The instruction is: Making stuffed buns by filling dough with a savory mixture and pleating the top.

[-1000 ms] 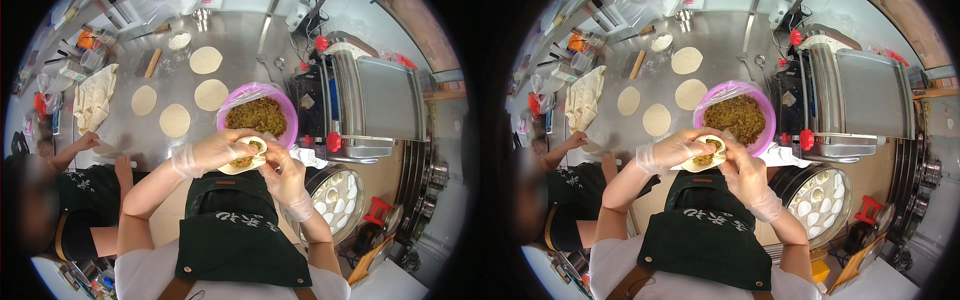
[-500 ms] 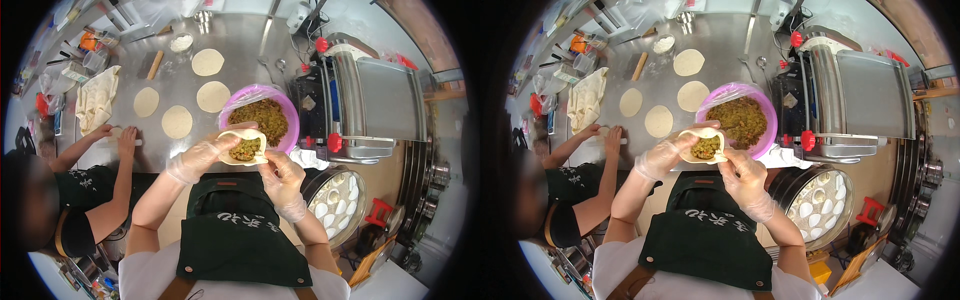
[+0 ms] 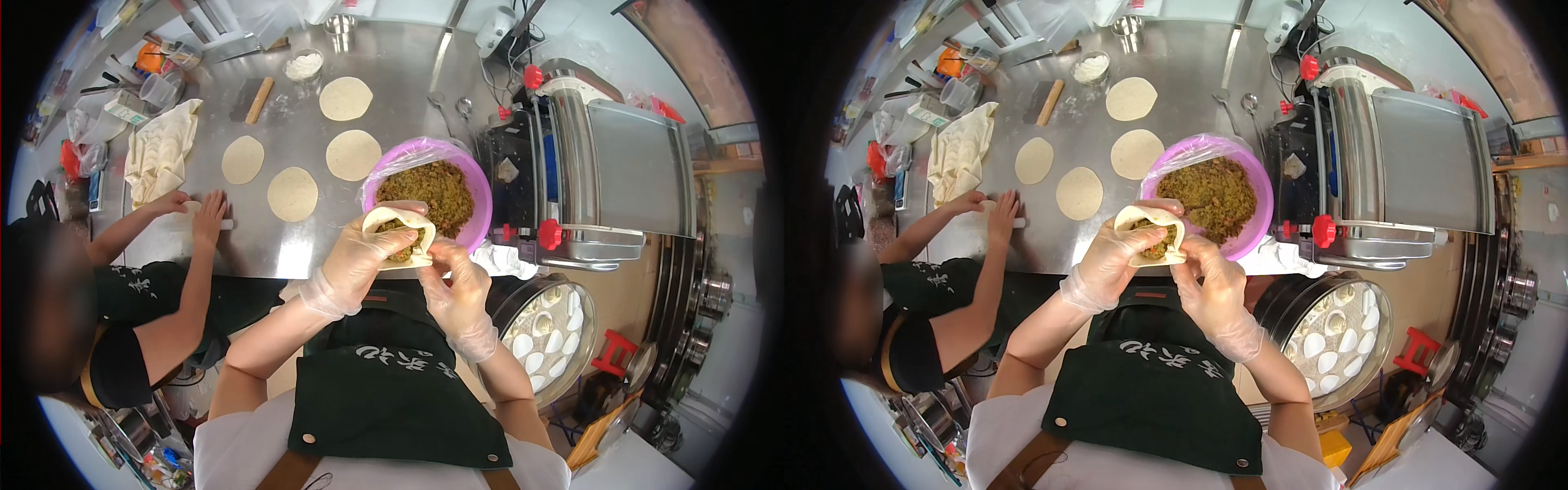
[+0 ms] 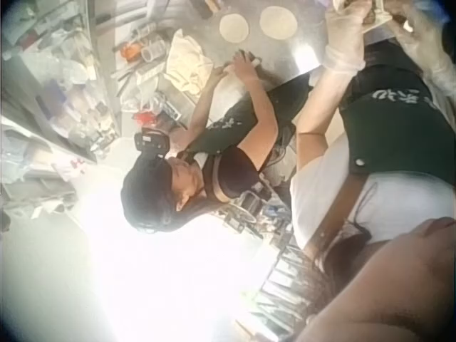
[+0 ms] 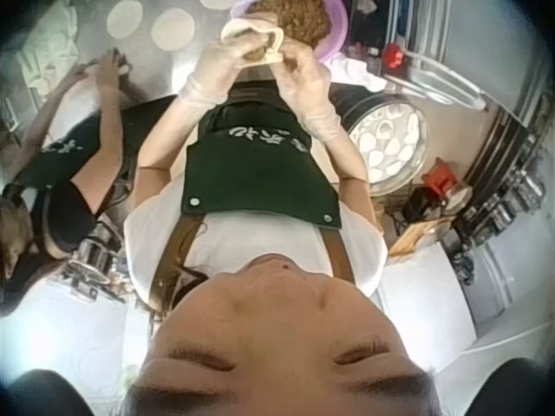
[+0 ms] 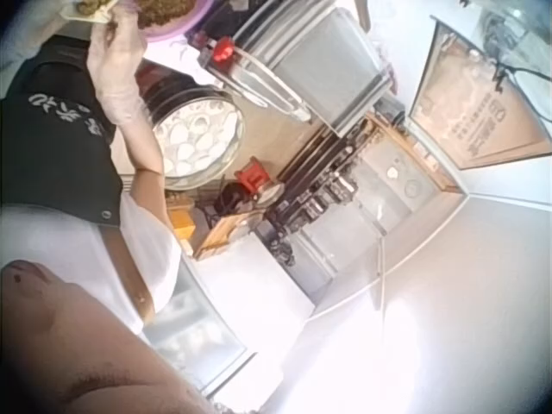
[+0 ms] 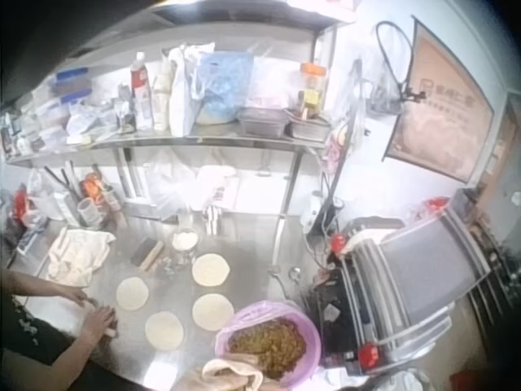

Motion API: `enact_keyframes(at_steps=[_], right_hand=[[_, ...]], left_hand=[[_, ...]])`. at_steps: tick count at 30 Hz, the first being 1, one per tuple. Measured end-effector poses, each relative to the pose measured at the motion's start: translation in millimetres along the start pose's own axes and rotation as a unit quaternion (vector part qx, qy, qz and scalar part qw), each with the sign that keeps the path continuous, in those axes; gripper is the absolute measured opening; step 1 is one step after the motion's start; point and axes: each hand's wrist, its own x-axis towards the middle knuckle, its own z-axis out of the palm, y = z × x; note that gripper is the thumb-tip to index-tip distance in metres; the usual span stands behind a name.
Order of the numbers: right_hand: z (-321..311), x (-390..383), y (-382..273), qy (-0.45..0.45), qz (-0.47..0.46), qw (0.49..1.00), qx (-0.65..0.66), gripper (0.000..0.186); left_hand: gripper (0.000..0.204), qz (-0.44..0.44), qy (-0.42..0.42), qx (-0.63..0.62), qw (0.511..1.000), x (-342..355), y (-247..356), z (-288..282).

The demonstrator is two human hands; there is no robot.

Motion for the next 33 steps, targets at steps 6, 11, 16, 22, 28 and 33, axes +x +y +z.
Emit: enact_keyframes(at_steps=[6, 11, 16, 22, 28, 33], right_hand=[[-3, 1, -5, -0.013, 0.027, 1.0, -0.011, 0.038], [-2, -6, 2, -0.014, -0.032, 0.996, -0.085, 0.035], [-2, -2, 4, 0.007, -0.138, 0.979, -0.148, 0.029], [2, 0, -7, 0.032, 0.087, 0.995, 0.042, 0.026], [-6, 0, 4, -0.011, -0.084, 0.992, -0.092, 0.027], [-2, 1, 3, 0.007, -0.067, 0.996, -0.066, 0.03]], left_hand=[[0.024, 0.009, 0.006, 0.046, 0.999, 3, -5, 0], [0.026, -0.028, 0.007, 0.066, 0.997, 5, -2, -1], [0.027, -0.023, 0.011, 0.043, 0.999, 4, -3, 2], [0.027, 0.0, -0.025, 0.113, 0.993, 6, 0, -3], [0.039, -0.037, -0.091, 0.153, 0.983, 8, 6, -9], [0.039, 0.031, -0.124, 0.23, 0.965, 10, 5, -8]])
